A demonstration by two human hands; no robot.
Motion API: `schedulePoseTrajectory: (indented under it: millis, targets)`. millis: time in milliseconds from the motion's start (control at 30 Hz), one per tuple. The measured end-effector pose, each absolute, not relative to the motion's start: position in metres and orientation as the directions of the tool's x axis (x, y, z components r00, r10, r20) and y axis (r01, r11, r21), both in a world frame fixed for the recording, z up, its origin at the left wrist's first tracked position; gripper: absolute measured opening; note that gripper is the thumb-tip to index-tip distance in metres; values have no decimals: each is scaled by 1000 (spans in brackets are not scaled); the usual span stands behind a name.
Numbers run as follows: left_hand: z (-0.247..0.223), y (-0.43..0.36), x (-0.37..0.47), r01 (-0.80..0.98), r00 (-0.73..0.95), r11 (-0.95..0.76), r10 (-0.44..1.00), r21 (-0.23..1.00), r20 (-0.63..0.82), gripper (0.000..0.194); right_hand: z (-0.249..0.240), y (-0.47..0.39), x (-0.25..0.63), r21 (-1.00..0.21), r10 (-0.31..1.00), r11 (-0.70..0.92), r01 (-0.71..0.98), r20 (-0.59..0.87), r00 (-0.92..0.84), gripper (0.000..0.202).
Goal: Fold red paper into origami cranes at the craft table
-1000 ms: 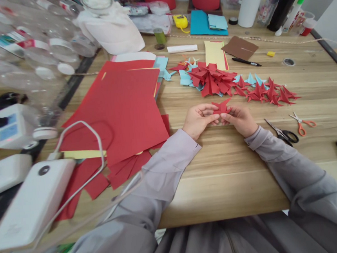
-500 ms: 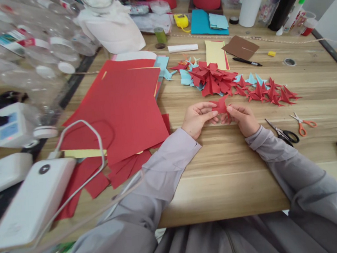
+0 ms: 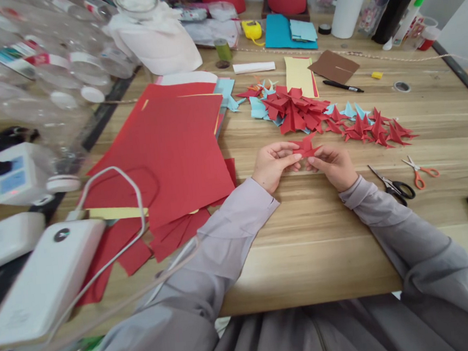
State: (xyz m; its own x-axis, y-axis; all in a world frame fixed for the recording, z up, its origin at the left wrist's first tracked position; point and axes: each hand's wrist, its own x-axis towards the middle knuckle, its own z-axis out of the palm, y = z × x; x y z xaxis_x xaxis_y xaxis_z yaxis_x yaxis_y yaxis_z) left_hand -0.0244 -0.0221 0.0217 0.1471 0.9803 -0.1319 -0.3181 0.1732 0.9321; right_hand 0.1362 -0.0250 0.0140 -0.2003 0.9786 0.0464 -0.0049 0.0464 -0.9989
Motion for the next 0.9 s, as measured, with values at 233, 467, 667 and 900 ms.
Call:
schedulePoseTrajectory:
  millis: [233,467,667,900]
  targets:
    - [19,-23,-24,-266,147,144,983,953,-108,36,12,-26,136,-999,976,41,8,38,-214,36]
    - [17,-23,-23,-228,181,88,982,970,-47,36,9,-23,139,-997,972,75,-4,74,-224,35]
    - [16,-25,-21,-241,191,113,979,964,-67,40,13,-23,139,-999,968,21,-24,26,-249,36]
    - [17,-22,-24,-253,249,123,967,960,-58,40,19,-24,140,-999,957,-36,-33,-25,-290,38]
